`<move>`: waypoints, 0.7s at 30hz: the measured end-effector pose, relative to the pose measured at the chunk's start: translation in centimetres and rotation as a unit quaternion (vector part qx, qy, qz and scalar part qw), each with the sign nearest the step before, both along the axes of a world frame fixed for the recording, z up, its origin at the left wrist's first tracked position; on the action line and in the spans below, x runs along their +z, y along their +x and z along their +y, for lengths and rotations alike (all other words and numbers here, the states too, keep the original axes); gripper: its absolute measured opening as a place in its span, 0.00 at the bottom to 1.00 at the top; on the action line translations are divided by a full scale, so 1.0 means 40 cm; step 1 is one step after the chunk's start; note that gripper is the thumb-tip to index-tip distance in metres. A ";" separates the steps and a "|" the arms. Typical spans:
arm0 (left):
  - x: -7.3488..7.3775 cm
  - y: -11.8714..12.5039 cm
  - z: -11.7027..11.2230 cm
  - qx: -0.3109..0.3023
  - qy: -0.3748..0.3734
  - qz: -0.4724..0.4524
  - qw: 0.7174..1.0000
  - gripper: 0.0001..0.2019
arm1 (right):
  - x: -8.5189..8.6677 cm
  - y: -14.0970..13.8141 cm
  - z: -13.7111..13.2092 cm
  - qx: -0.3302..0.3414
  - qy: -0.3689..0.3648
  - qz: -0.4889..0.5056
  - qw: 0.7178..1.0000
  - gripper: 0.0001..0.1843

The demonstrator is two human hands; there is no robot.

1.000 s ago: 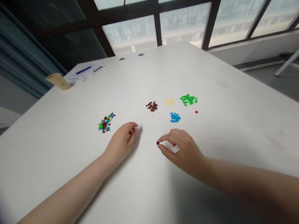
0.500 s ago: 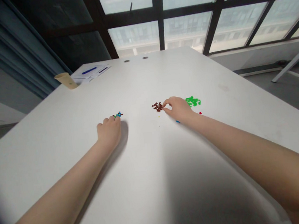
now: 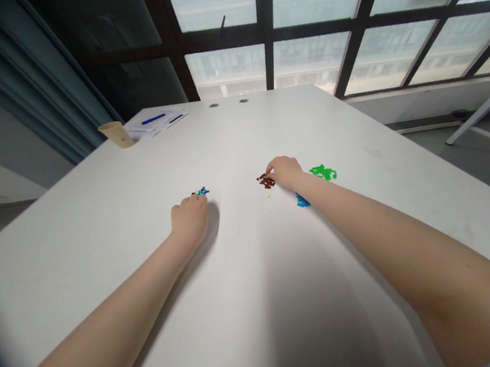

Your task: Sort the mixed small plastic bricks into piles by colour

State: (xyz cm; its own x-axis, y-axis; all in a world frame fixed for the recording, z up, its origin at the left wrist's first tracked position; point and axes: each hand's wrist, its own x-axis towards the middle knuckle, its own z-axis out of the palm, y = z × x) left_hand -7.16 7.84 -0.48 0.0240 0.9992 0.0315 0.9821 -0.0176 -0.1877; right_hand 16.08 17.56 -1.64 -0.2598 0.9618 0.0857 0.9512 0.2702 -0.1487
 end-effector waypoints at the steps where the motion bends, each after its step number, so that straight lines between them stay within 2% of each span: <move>1: -0.001 0.000 0.000 -0.001 0.003 -0.002 1.000 0.17 | 0.000 -0.001 0.000 0.001 -0.002 -0.002 1.000 0.10; 9: 0.009 0.005 -0.007 0.011 -0.004 -0.003 1.000 0.18 | 0.013 0.006 -0.005 0.011 0.005 -0.025 1.000 0.14; 21: 0.009 0.003 -0.009 -0.003 -0.011 0.007 1.000 0.18 | 0.015 0.002 -0.038 0.063 0.014 -0.091 0.994 0.21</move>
